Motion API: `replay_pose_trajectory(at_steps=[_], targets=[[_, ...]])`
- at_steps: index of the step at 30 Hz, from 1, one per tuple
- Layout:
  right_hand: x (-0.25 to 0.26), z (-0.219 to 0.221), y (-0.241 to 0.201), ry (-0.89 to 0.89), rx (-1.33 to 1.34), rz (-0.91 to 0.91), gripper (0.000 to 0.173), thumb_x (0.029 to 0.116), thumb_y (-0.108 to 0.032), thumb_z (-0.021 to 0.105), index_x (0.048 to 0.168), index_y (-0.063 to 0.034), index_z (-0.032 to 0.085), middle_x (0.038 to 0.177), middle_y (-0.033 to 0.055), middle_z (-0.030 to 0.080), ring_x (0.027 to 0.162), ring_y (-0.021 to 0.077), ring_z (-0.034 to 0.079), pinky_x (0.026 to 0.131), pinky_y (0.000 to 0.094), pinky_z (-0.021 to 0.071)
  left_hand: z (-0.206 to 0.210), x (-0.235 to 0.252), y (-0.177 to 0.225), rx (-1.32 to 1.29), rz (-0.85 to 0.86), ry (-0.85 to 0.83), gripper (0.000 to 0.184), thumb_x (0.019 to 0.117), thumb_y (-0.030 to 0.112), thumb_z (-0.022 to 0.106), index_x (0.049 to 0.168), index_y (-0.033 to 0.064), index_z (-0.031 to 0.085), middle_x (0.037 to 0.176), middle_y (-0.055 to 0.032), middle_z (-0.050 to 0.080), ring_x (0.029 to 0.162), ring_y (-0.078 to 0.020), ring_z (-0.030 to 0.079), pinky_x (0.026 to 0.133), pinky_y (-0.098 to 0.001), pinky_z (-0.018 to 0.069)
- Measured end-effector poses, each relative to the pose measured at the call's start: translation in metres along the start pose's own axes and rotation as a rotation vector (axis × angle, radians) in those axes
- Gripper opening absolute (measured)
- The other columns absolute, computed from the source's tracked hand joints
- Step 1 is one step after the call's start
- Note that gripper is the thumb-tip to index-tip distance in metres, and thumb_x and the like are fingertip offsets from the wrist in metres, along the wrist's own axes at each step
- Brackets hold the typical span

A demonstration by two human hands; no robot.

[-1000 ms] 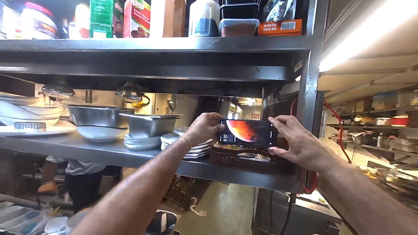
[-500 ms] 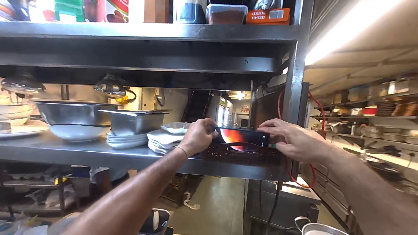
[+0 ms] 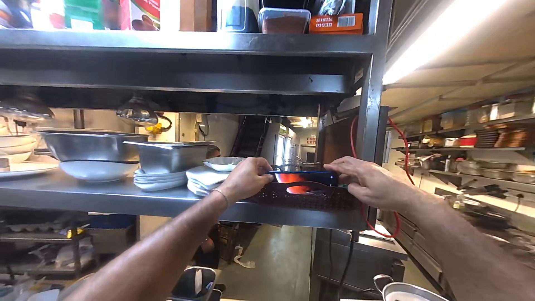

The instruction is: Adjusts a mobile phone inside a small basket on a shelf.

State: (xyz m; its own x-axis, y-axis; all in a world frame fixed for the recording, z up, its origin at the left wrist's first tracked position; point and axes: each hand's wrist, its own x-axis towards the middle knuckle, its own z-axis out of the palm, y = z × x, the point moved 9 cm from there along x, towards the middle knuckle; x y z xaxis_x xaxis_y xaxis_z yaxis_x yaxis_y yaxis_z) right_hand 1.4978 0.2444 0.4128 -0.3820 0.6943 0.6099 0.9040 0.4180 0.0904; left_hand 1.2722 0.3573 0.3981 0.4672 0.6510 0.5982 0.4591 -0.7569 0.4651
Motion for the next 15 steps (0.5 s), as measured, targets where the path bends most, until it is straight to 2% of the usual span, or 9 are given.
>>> replay_pose_trajectory(at_steps=[5,8,10,12,13,15], targets=[[-0.006,-0.002,-0.006,0.021,-0.032,-0.032,0.057,0.0909,-0.001,0.056,0.145,-0.0182,0.059,0.136,0.0042,0.060,0.103,0.0153,0.067,0.088,0.0380,0.0585,0.002,-0.004,-0.002,-0.020,0.040,-0.041,0.016,0.0996,0.019,0.066,0.112,0.0091,0.071,0.098,-0.0075,0.075,0.086,-0.0192,0.071,0.080,-0.0460,0.0576],[-0.014,-0.009,-0.012,0.076,-0.077,-0.036,0.056,0.0906,-0.002,0.057,0.144,-0.0199,0.060,0.137,0.0038,0.059,0.108,0.0173,0.066,0.090,0.0412,0.0580,0.002,-0.007,0.001,-0.009,0.054,-0.030,0.018,0.0993,0.018,0.067,0.113,0.0080,0.070,0.098,-0.0081,0.074,0.086,-0.0190,0.071,0.082,-0.0452,0.0580],[-0.022,-0.019,-0.016,0.148,-0.087,-0.053,0.057,0.0886,0.000,0.058,0.143,-0.0164,0.060,0.139,0.0089,0.058,0.115,0.0254,0.064,0.094,0.0495,0.0560,0.001,-0.012,0.004,-0.004,0.091,-0.004,0.022,0.0990,0.015,0.067,0.119,0.0061,0.069,0.108,-0.0103,0.074,0.095,-0.0200,0.072,0.089,-0.0453,0.0583],[-0.040,-0.032,-0.022,0.239,-0.125,-0.051,0.058,0.0867,-0.003,0.057,0.144,-0.0149,0.060,0.141,0.0127,0.056,0.119,0.0302,0.062,0.095,0.0538,0.0545,-0.002,-0.024,0.007,0.025,0.145,0.053,0.031,0.0987,0.015,0.067,0.128,0.0068,0.065,0.120,-0.0109,0.071,0.107,-0.0200,0.070,0.097,-0.0446,0.0568],[-0.052,-0.040,-0.028,0.280,-0.122,-0.032,0.059,0.0869,-0.004,0.056,0.145,-0.0136,0.058,0.143,0.0140,0.055,0.121,0.0310,0.060,0.097,0.0538,0.0530,-0.005,-0.034,0.009,0.052,0.166,0.097,0.036,0.0989,0.016,0.067,0.134,0.0079,0.062,0.126,-0.0107,0.069,0.113,-0.0203,0.068,0.101,-0.0452,0.0552],[-0.087,-0.055,-0.042,0.356,-0.068,0.031,0.057,0.0911,-0.008,0.056,0.148,-0.0129,0.054,0.149,0.0124,0.051,0.126,0.0268,0.059,0.102,0.0484,0.0524,-0.011,-0.071,0.012,0.094,0.206,0.203,0.043,0.0990,0.018,0.066,0.140,0.0106,0.057,0.134,-0.0103,0.065,0.122,-0.0211,0.064,0.104,-0.0473,0.0535]])
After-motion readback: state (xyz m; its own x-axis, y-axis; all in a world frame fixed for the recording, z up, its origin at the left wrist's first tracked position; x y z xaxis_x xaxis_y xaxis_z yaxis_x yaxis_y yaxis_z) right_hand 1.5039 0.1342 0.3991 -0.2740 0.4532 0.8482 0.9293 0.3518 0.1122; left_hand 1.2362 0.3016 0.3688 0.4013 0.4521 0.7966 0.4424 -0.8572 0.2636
